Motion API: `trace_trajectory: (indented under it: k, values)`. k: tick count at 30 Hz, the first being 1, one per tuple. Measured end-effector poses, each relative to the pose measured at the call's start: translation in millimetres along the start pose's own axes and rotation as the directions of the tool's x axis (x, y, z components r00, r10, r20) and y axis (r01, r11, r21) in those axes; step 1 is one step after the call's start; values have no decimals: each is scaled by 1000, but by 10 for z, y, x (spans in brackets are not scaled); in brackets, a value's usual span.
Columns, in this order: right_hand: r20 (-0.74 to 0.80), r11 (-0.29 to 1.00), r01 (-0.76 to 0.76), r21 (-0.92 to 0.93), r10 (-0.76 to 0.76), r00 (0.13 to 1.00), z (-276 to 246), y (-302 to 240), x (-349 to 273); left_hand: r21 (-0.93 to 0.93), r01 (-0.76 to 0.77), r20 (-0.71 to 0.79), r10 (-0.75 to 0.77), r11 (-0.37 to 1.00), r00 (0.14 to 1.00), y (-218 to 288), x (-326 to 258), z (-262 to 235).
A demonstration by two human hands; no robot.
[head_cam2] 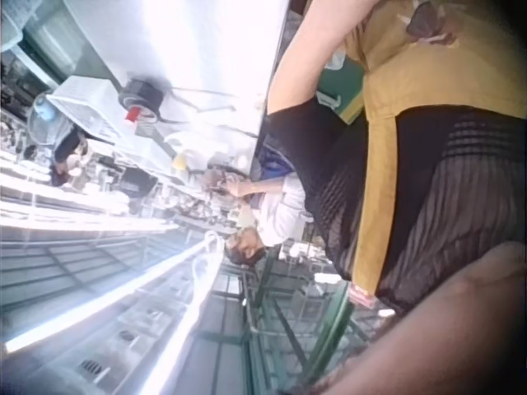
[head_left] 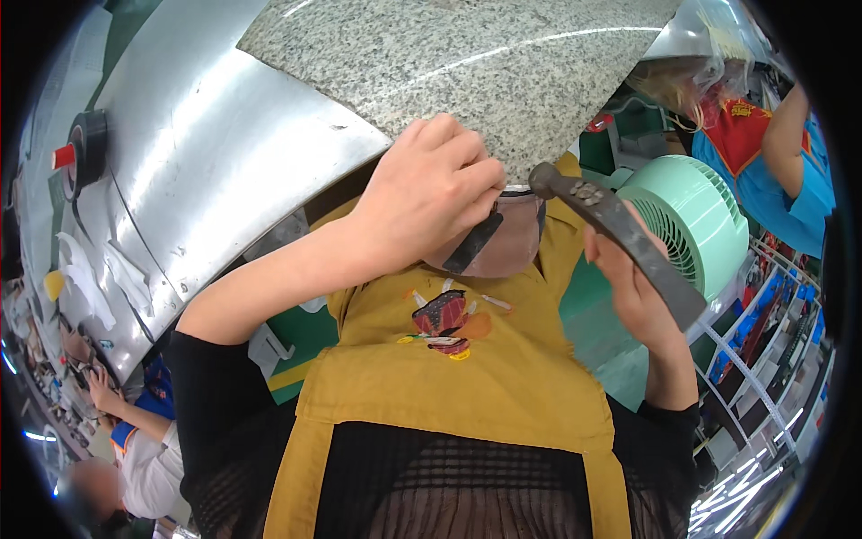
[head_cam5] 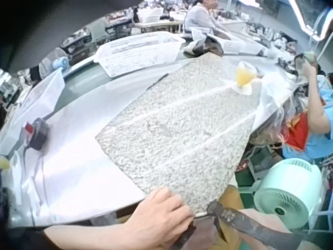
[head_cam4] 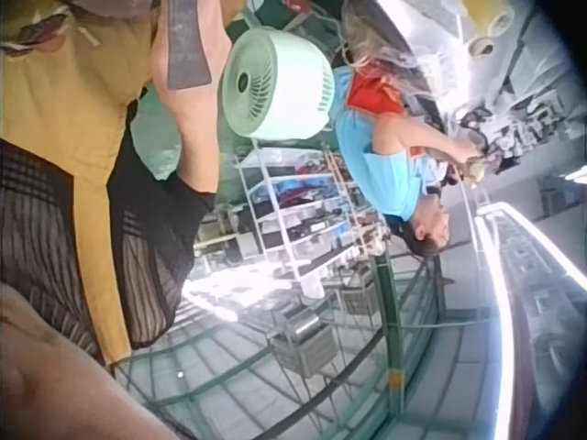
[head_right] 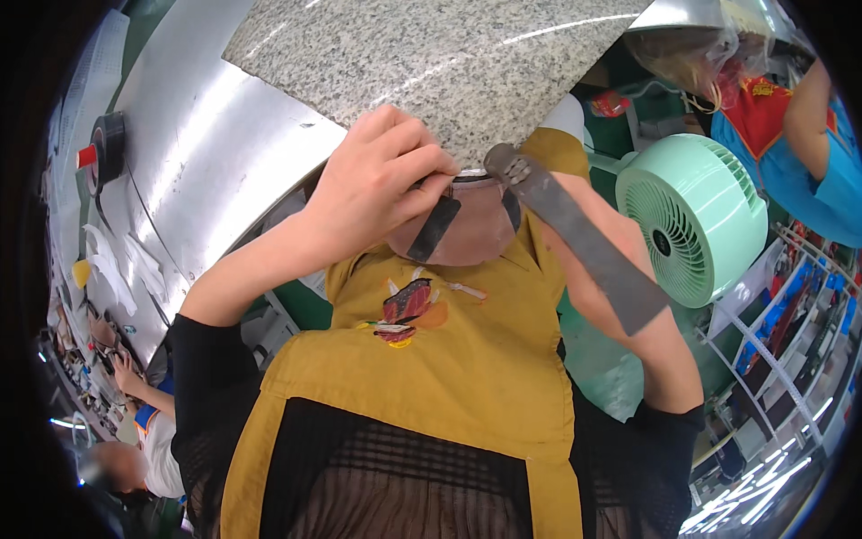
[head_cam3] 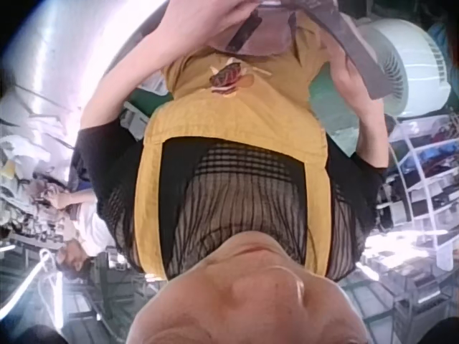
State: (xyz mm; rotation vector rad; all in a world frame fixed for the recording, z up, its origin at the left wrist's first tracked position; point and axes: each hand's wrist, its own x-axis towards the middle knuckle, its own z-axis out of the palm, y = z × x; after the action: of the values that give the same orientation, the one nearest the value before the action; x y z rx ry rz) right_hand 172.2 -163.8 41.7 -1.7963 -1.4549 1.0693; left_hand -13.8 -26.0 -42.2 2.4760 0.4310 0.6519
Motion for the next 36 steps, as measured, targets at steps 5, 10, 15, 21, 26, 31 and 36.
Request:
trace_trajectory:
  k: [5, 10, 15, 21, 26, 31, 36]
  values:
    - [41, 998, -13, -60, 16, 999, 46, -4, 5, 31, 16, 184, -21, 999, 983, 48, 42, -178]
    - [16, 997, -49, 59, 48, 999, -17, -30, -34, -129, 174, 346, -120, 976, 930, 125, 114, -260]
    - [-20, 999, -34, -13, 34, 999, -108, -31, -32, -397, 366, 326, -243, 842, 914, 221, 152, -128]
    - [-7, 999, -28, 23, 28, 1000, -64, 62, 34, -89, 215, 99, -206, 973, 974, 228, 91, -29]
    - [66, 999, -13, -37, 16, 998, -98, 80, 76, -69, 83, 24, -82, 994, 996, 146, 32, -17]
    - [43, 1000, 21, 9, -21, 999, -130, -27, 119, 103, -173, 10, 173, 979, 985, 40, -29, 39]
    - [136, 991, 88, -101, -74, 988, -117, 46, 157, 180, -273, 58, 267, 945, 962, 5, -9, 13]
